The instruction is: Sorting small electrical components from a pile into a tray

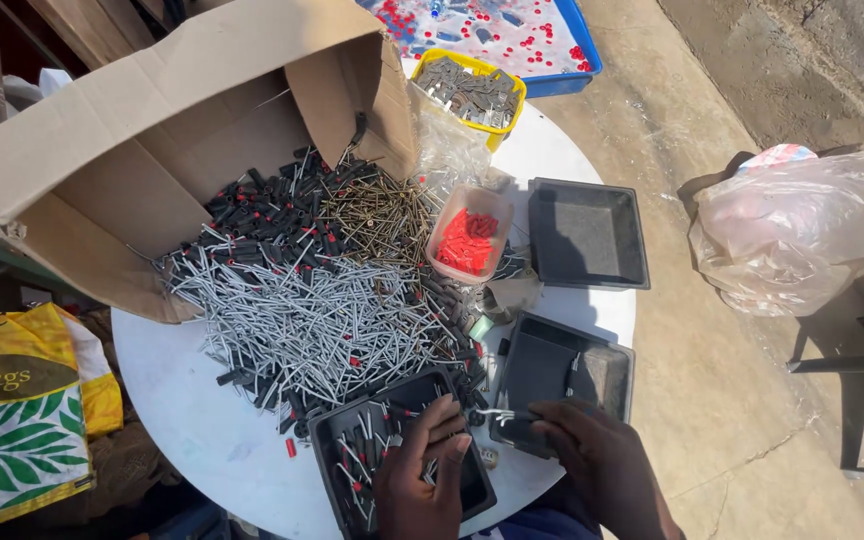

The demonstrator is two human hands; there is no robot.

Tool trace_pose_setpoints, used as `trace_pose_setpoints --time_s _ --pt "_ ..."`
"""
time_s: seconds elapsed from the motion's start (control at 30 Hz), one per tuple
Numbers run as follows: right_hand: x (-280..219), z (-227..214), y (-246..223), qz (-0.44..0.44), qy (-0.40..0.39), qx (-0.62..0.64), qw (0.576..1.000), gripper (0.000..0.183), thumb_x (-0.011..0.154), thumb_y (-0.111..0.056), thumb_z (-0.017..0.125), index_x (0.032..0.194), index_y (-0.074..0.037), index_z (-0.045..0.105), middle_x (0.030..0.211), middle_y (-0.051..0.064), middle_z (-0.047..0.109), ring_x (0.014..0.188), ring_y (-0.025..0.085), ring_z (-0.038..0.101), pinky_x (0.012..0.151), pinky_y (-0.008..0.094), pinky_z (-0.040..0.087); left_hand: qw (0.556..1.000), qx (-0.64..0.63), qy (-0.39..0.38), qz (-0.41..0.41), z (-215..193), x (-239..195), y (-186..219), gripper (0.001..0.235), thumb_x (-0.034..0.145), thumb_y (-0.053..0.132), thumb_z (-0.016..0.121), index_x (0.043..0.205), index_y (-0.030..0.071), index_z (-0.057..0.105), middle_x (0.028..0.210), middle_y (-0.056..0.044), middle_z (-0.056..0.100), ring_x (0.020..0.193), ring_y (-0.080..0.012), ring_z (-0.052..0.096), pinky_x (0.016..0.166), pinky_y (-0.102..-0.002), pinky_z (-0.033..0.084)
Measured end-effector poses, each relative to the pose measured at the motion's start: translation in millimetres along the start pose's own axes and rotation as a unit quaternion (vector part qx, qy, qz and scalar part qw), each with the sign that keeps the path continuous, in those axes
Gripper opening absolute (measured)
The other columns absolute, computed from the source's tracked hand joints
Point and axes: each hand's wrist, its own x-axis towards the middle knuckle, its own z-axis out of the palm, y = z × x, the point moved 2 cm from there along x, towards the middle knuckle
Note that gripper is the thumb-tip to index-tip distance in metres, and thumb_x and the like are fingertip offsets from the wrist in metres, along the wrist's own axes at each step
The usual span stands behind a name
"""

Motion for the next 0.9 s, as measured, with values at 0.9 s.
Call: trace_pose_setpoints --time_s 0.9 --pt "144 73 -40 0.098 -0.154 -0.275 0.944 0.028 0.092 -0.033 0.057 0.075 -0.011 0.060 0.080 0.014 0.076 0.084 0.039 0.070 0.068 0.045 0.046 0.961 -0.082 0.243 -0.099 -130 11 -18 0.033 0.094 0.034 0.061 0.108 0.013 0.082 0.089 -0.002 0.084 0.076 -0.0151 0.080 0.063 -0.031 0.069"
